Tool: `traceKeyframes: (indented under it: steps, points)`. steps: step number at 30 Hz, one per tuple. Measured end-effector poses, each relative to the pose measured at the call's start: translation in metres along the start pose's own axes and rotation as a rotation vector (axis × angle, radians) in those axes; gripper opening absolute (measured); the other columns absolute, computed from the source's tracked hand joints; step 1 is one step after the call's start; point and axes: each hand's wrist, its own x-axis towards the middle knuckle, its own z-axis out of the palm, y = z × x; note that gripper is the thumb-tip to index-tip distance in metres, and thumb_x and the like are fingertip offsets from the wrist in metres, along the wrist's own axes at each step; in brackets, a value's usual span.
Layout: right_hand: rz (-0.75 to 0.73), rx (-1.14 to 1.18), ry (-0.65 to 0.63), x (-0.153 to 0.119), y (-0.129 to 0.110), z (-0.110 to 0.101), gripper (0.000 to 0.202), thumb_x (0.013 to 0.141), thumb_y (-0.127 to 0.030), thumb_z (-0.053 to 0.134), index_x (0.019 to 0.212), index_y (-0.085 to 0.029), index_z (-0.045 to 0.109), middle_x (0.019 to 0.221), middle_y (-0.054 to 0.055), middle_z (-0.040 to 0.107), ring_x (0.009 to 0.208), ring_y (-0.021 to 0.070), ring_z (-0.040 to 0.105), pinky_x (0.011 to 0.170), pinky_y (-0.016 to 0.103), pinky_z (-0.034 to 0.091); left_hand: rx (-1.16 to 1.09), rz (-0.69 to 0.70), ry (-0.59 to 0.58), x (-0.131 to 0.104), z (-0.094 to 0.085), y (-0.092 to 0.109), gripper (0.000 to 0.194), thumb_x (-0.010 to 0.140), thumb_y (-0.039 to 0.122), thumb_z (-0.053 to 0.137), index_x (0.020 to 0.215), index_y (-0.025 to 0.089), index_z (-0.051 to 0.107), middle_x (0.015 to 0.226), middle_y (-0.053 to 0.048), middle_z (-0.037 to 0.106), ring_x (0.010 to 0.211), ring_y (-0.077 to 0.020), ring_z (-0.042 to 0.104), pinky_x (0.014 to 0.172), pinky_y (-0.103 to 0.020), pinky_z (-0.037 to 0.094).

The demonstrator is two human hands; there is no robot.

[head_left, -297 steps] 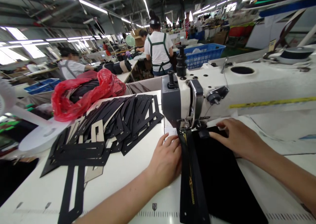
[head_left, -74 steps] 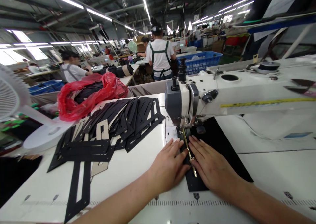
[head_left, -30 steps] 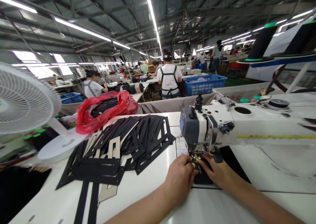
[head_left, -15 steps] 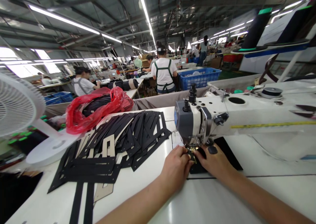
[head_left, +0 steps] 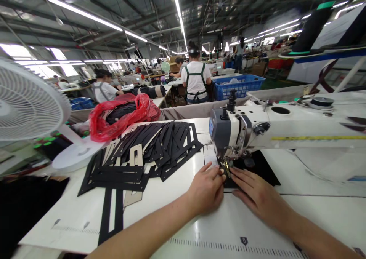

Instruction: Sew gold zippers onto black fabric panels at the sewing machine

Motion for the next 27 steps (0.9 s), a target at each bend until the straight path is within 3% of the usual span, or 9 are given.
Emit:
traceKeyframes:
  steps: [2, 4, 6, 9, 13, 17, 27]
  points:
    - [-0.02, 0.033, -0.047, 0.003, 0.0, -0.005, 0.029, 0.091, -0.021, 0.04, 0.107, -0.015, 0.063, 0.109, 0.009, 0.065, 0.102, 0.0203, 0.059, 0.087, 0.035, 0.047, 0.002, -0.003, -0.019, -0.001, -0.003, 0.004, 0.039, 0.071, 0.016, 0.054, 0.109, 0.013, 0.056, 0.109, -0.01, 0.06, 0.108, -0.0229, 0.053, 0.107, -0.043, 0.027]
    - [0.111, 0.04, -0.142, 0.017, 0.005, -0.006, 0.029, 0.091, -0.021, 0.038, 0.09, -0.017, 0.067, 0.089, 0.007, 0.07, 0.082, 0.0193, 0.064, 0.074, 0.032, 0.049, 0.029, -0.087, -0.039, 0.004, -0.005, 0.004, 0.041, 0.067, 0.021, 0.06, 0.107, 0.013, 0.055, 0.103, -0.009, 0.062, 0.1, -0.0237, 0.057, 0.101, -0.043, 0.034]
    - [0.224, 0.034, -0.2, 0.034, 0.014, -0.006, 0.029, 0.09, -0.024, 0.04, 0.079, -0.018, 0.067, 0.075, 0.005, 0.069, 0.069, 0.0189, 0.064, 0.064, 0.029, 0.047, 0.084, -0.205, -0.052, 0.015, -0.005, 0.0, 0.035, 0.07, 0.03, 0.065, 0.099, 0.014, 0.057, 0.091, -0.006, 0.065, 0.088, -0.0229, 0.061, 0.086, -0.039, 0.044]
    - [0.258, 0.04, -0.22, 0.048, 0.022, -0.009, 0.028, 0.089, -0.025, 0.043, 0.075, -0.019, 0.067, 0.072, 0.004, 0.069, 0.067, 0.0184, 0.064, 0.061, 0.027, 0.046, 0.16, -0.287, -0.054, 0.029, -0.001, -0.007, 0.02, 0.08, 0.035, 0.059, 0.085, 0.016, 0.06, 0.077, -0.004, 0.066, 0.074, -0.0214, 0.062, 0.068, -0.035, 0.045]
    - [0.202, 0.069, -0.23, 0.031, 0.008, -0.012, 0.025, 0.089, -0.024, 0.044, 0.084, -0.02, 0.068, 0.082, 0.002, 0.07, 0.074, 0.0169, 0.065, 0.066, 0.027, 0.05, 0.208, -0.187, -0.067, 0.026, 0.005, -0.002, 0.011, 0.086, 0.023, 0.054, 0.079, 0.016, 0.061, 0.076, -0.004, 0.066, 0.07, -0.0202, 0.062, 0.068, -0.034, 0.044]
    - [-0.003, -0.061, -0.041, 0.003, -0.011, -0.002, 0.029, 0.084, -0.007, 0.043, 0.105, -0.008, 0.064, 0.109, 0.013, 0.065, 0.099, 0.0212, 0.062, 0.084, 0.033, 0.051, 0.257, -0.077, -0.079, 0.011, 0.009, 0.011, 0.013, 0.084, 0.009, 0.049, 0.08, 0.013, 0.06, 0.078, -0.007, 0.064, 0.07, -0.0202, 0.061, 0.069, -0.035, 0.047]
    - [-0.036, -0.098, 0.052, 0.001, -0.007, 0.012, 0.034, 0.078, 0.0, 0.043, 0.103, -0.006, 0.065, 0.109, 0.015, 0.065, 0.099, 0.0211, 0.062, 0.085, 0.031, 0.053, 0.294, 0.086, 0.083, 0.013, 0.014, 0.001, 0.018, 0.087, 0.01, 0.042, 0.085, 0.013, 0.059, 0.074, -0.004, 0.06, 0.068, -0.0164, 0.059, 0.084, -0.035, 0.051]
